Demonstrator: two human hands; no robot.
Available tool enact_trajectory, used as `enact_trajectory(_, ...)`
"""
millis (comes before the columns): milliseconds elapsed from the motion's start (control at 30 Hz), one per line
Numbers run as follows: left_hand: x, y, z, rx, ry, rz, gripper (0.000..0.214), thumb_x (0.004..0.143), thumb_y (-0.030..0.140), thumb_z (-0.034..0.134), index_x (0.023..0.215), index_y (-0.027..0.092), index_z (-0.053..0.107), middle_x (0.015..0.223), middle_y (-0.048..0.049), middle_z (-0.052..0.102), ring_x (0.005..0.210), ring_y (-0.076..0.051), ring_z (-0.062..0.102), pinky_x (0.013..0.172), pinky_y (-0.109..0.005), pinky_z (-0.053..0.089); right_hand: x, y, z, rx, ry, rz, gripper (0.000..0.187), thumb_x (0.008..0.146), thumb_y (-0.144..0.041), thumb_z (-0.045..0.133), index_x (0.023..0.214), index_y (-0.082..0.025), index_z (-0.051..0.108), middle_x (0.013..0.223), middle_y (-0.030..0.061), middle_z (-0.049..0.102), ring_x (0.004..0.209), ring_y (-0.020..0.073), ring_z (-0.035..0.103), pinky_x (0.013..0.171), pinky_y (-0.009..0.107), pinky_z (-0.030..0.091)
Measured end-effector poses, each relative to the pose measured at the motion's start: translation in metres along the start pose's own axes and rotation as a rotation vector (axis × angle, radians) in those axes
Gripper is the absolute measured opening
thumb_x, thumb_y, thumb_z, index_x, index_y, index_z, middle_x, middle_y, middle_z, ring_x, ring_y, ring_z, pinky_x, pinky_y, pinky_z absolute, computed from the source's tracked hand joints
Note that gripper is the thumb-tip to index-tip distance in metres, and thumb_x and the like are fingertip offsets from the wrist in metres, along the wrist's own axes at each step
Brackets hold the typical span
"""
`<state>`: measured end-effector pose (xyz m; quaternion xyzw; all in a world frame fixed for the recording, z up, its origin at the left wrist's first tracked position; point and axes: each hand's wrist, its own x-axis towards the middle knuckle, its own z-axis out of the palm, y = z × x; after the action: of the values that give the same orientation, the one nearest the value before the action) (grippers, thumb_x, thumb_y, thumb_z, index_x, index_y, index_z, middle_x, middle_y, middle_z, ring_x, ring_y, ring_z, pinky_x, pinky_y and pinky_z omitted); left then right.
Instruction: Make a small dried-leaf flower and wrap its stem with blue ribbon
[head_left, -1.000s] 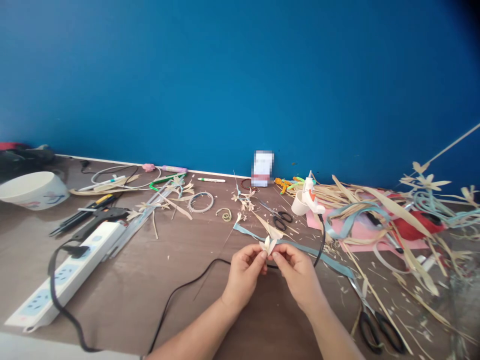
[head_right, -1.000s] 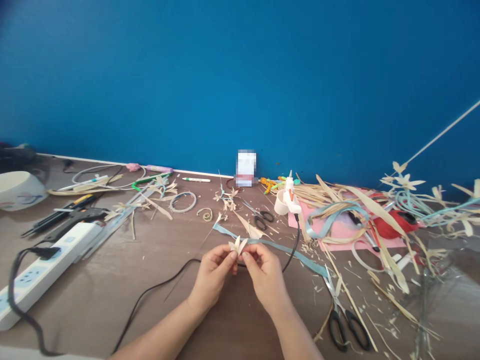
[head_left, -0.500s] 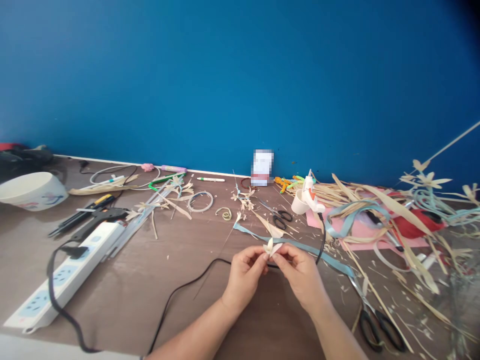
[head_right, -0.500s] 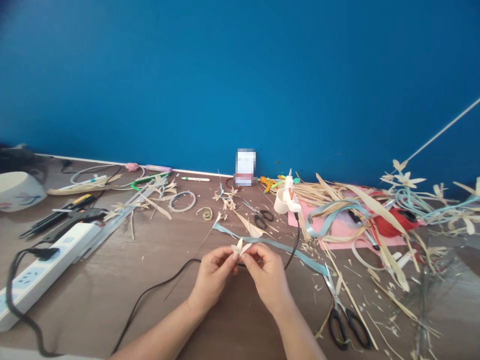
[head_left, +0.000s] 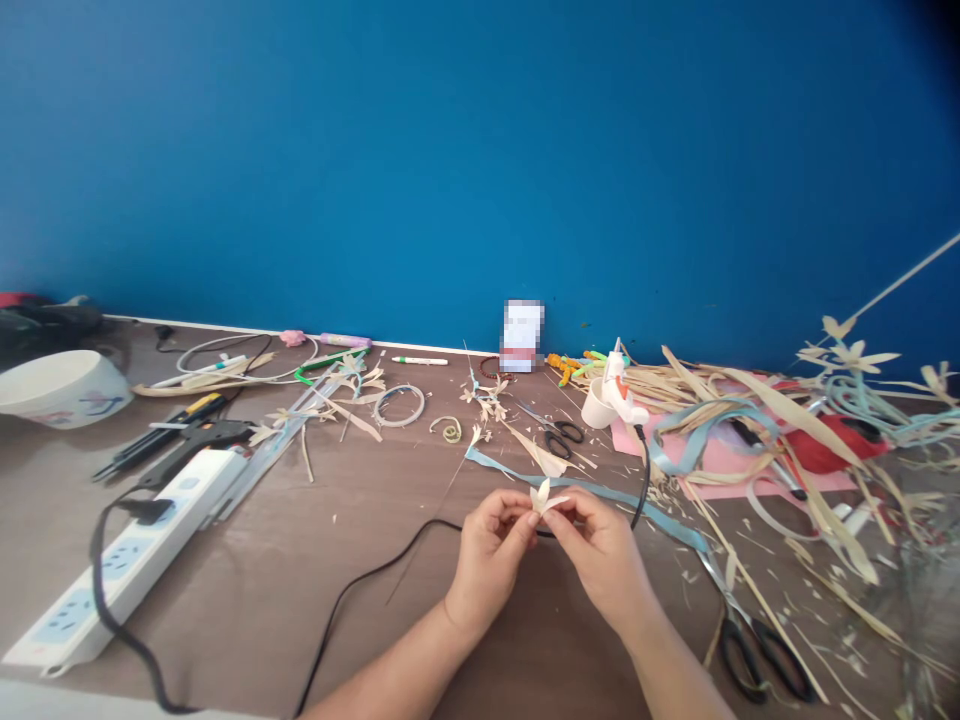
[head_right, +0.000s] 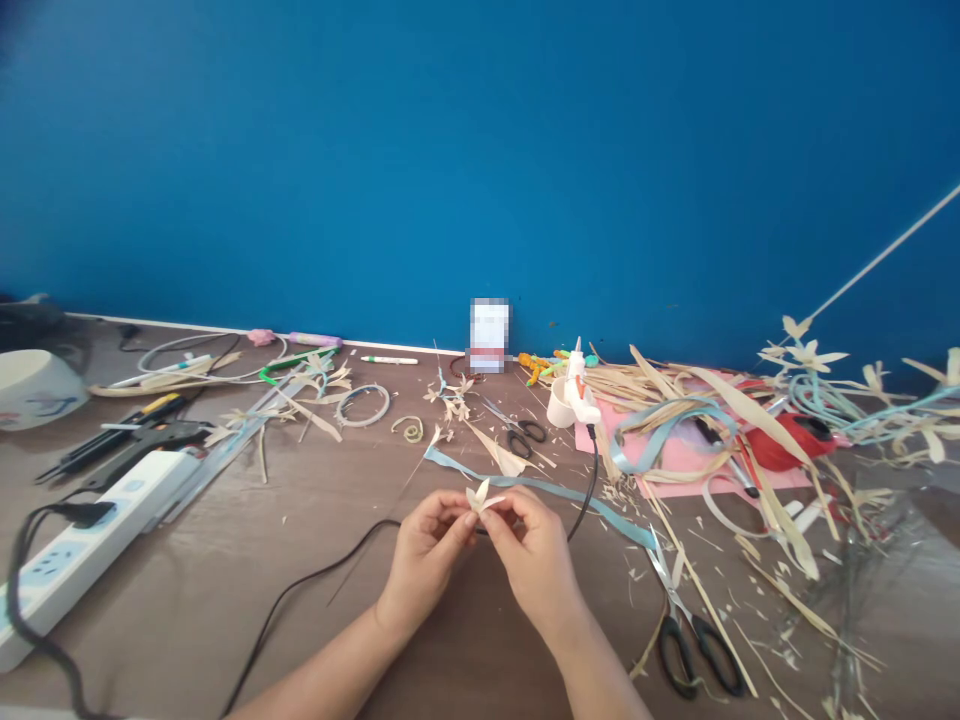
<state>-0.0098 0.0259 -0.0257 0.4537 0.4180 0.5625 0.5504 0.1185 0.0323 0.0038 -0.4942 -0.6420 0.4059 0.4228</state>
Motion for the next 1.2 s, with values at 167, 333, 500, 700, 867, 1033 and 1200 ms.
enact_trajectory(167,-0.001,-0.001,0.001,0.01,0.003,-0.006,0.014,0.074,0.027,0.06,0.074,0.014,0.056,0.065,-0.0012,0.06,0.055,-0.009,0.053,0.055,-0.02,0.043,-0.001,-0.001,0.0,0.004,0.015,-0.007,0.014,0.08,-0.027,0.052,0.07,-0.017,0.057,0.071,0.002,0.055,0.066,0.015,0.054,0.06,0.024,0.043)
enact_trajectory(333,-0.001,-0.001,0.001,0.009,-0.004,-0.015,0.014,0.073,0.027,0.06,0.073,0.014,0.056,0.065,-0.0015,0.062,0.054,-0.01,0.054,0.055,-0.021,0.044,-0.004,-0.001,0.002,0.033,0.033,-0.034,0.014,0.081,-0.026,0.051,0.072,-0.018,0.056,0.071,0.0012,0.053,0.067,0.0145,0.053,0.059,0.023,0.043)
enact_trajectory(500,-0.002,0.0,0.001,-0.036,-0.02,-0.022,0.014,0.072,0.027,0.062,0.071,0.014,0.057,0.063,-0.0009,0.063,0.054,-0.01,0.055,0.055,-0.021,0.044,-0.008,-0.002,0.006,0.037,0.08,-0.085,0.013,0.082,-0.024,0.05,0.071,-0.019,0.055,0.069,0.0004,0.051,0.062,0.0131,0.051,0.055,0.023,0.042)
enact_trajectory(700,-0.002,-0.003,0.0,-0.109,-0.046,-0.058,0.013,0.069,0.026,0.064,0.075,0.014,0.063,0.066,-0.0025,0.065,0.059,-0.012,0.058,0.059,-0.023,0.047,-0.012,0.0,0.008,-0.032,0.137,-0.161,0.01,0.083,-0.019,0.048,0.074,-0.02,0.053,0.072,0.0,0.048,0.062,0.0127,0.049,0.056,0.023,0.04)
enact_trajectory(867,-0.001,-0.003,0.001,-0.091,-0.06,-0.08,0.016,0.067,0.027,0.066,0.077,0.014,0.067,0.074,-0.0054,0.068,0.067,-0.016,0.061,0.066,-0.026,0.049,-0.016,0.003,0.009,-0.119,0.175,-0.223,0.01,0.083,-0.017,0.047,0.075,-0.02,0.052,0.072,0.0002,0.047,0.06,0.0127,0.045,0.053,0.024,0.036)
enact_trajectory(1033,-0.003,0.0,0.001,0.012,-0.053,-0.056,0.016,0.069,0.029,0.064,0.073,0.014,0.068,0.067,-0.0045,0.067,0.061,-0.015,0.06,0.061,-0.025,0.049,-0.019,0.004,0.008,-0.14,0.164,-0.272,0.011,0.082,-0.014,0.045,0.077,-0.021,0.052,0.073,0.0009,0.047,0.06,0.0129,0.046,0.054,0.025,0.037)
enact_trajectory(1200,-0.003,0.0,0.001,-0.012,-0.063,-0.081,0.016,0.069,0.03,0.064,0.071,0.014,0.067,0.064,-0.004,0.065,0.059,-0.014,0.058,0.06,-0.024,0.048,-0.019,0.006,0.007,-0.137,0.15,-0.259,0.01,0.082,-0.016,0.046,0.078,-0.021,0.054,0.074,0.0018,0.049,0.062,0.0136,0.048,0.055,0.025,0.039)
